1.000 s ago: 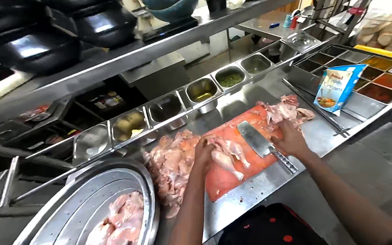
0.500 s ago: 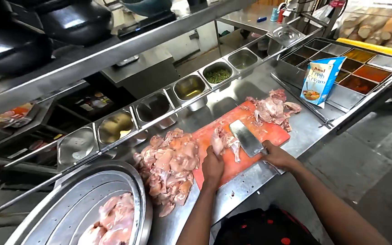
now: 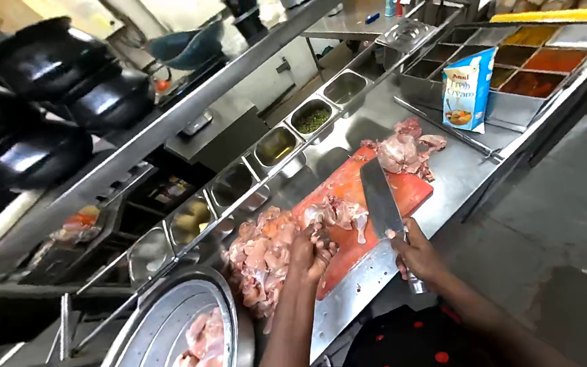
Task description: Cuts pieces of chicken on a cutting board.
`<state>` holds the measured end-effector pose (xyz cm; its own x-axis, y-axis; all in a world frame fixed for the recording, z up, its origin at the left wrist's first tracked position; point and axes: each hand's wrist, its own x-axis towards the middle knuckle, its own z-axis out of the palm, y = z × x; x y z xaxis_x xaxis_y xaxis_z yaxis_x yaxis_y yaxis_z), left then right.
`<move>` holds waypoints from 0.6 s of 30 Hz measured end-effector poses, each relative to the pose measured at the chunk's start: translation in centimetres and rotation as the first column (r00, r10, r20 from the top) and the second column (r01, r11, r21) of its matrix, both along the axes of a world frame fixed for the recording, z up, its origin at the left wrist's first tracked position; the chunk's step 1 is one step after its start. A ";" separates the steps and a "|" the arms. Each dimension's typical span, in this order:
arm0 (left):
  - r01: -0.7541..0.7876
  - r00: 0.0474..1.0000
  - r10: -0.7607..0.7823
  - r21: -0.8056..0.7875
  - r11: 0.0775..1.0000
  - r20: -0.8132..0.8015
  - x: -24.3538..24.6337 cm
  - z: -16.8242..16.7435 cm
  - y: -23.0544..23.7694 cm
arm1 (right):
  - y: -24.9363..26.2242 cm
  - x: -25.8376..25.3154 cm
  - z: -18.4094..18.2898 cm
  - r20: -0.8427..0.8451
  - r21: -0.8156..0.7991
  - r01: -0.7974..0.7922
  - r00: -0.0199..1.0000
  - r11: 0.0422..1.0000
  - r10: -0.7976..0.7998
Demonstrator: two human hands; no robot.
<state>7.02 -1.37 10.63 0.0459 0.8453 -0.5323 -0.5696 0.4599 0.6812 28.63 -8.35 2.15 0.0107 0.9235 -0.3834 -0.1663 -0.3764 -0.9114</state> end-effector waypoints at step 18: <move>0.031 0.964 0.032 -0.231 0.973 0.264 -1.9 -5.6 -7.5 | 3.7 -1.7 0.6 0.890 -0.261 -0.502 0.205 0.825 0.407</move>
<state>5.10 -8.87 5.01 0.2110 0.7009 -0.6814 -0.7151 0.5860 0.3813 26.92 -4.62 2.70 -0.1394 0.9167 -0.3745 0.9205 -0.0195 -0.3902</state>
